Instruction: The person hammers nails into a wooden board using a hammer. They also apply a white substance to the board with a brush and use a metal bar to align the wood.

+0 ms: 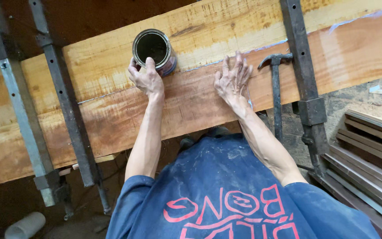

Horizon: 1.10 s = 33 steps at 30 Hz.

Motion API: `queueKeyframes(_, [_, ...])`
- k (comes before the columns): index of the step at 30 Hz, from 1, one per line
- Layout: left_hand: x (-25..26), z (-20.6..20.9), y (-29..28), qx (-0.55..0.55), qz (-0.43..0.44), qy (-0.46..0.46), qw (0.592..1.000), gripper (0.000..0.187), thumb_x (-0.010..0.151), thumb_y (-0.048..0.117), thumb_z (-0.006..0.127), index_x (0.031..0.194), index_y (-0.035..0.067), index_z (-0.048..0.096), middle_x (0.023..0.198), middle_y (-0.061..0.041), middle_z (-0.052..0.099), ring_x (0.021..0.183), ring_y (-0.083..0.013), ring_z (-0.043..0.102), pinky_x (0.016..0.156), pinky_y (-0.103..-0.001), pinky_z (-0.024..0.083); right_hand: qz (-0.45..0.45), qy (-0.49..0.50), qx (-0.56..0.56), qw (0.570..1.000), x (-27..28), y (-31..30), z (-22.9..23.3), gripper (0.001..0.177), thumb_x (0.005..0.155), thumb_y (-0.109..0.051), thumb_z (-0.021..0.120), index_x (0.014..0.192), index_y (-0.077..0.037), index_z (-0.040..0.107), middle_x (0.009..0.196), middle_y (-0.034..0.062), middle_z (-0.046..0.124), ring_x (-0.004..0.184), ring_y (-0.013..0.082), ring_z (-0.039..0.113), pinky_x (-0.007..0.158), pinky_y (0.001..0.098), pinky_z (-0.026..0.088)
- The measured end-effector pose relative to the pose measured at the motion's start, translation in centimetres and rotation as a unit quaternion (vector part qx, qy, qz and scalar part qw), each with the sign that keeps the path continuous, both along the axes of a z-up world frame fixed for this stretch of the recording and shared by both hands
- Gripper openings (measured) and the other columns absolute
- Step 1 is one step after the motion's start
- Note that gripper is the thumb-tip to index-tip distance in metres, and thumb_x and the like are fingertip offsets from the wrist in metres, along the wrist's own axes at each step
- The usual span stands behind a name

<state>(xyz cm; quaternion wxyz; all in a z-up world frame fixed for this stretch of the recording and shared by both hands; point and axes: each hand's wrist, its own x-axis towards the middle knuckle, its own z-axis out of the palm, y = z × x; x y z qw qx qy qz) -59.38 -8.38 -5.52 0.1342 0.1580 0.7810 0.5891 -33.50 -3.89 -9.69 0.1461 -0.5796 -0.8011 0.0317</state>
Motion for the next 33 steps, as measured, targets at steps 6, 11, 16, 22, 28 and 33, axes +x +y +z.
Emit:
queueKeyframes(6, [-0.3,-1.3,-1.8,0.024,-0.029,-0.005,0.999,0.057,0.096,0.037,0.074,0.136,0.002,0.055,0.128,-0.017,0.057,0.120,-0.0288,0.057,0.104,-0.043,0.045,0.076,0.027,-0.001,0.997,2.0,0.4,0.6,0.056,0.097,-0.035,0.067,0.147,-0.010,0.062,0.160,0.0273,0.027,0.142,0.0472,0.029,0.114,0.0688,0.021])
queueKeyframes(11, [-0.2,-4.3,-8.0,-0.013,-0.041,0.053,0.998,0.047,0.099,0.034,0.069,0.131,0.002,0.059,0.118,-0.016,0.058,0.103,-0.0264,0.062,0.087,-0.038,0.054,-0.002,-0.009,0.037,0.999,1.0,-0.2,-0.4,0.067,0.096,-0.038,0.068,0.147,0.004,0.057,0.159,0.0313,0.026,0.137,0.0491,0.030,0.111,0.0689,0.023])
queueKeyframes(16, [0.5,-6.5,-13.3,-0.053,-0.093,0.141,0.984,0.032,0.102,0.024,0.068,0.124,0.003,0.060,0.113,-0.015,0.058,0.093,-0.0246,0.066,0.076,-0.037,0.058,0.049,-0.012,0.038,0.998,-4.8,-2.1,-1.1,0.064,0.092,-0.034,0.068,0.142,0.005,0.058,0.156,0.0277,0.031,0.138,0.0464,0.034,0.113,0.0669,0.025])
queueKeyframes(22, [0.8,-7.5,-13.3,-0.012,-0.064,0.132,0.989,0.028,0.099,0.019,0.067,0.121,0.002,0.060,0.101,-0.013,0.062,0.085,-0.0250,0.066,0.074,-0.037,0.057,0.081,-0.021,0.020,0.996,-11.3,-6.1,-1.4,0.064,0.087,-0.029,0.068,0.143,0.000,0.057,0.156,0.0280,0.033,0.133,0.0480,0.038,0.114,0.0663,0.026])
queueKeyframes(28, [0.0,-7.9,-13.4,0.052,-0.022,0.072,0.996,0.029,0.098,0.022,0.066,0.120,0.003,0.062,0.095,-0.009,0.065,0.079,-0.0203,0.065,0.072,-0.036,0.057,0.104,-0.043,0.000,0.994,-14.1,-8.0,-1.6,0.070,0.087,-0.037,0.068,0.144,0.001,0.056,0.122,0.0296,0.050,0.113,0.0485,0.045,0.090,0.0646,0.038])
queueKeyframes(33, [-1.2,-6.8,-16.0,0.051,0.037,-0.076,0.995,0.034,0.099,0.031,0.063,0.124,0.007,0.063,0.089,-0.008,0.069,0.079,-0.0172,0.068,0.073,-0.034,0.057,0.155,-0.027,-0.105,0.982,-17.9,-9.6,-2.8,0.056,0.094,-0.042,0.062,0.132,-0.001,0.062,0.125,0.0325,0.055,0.114,0.0501,0.050,0.089,0.0669,0.040])
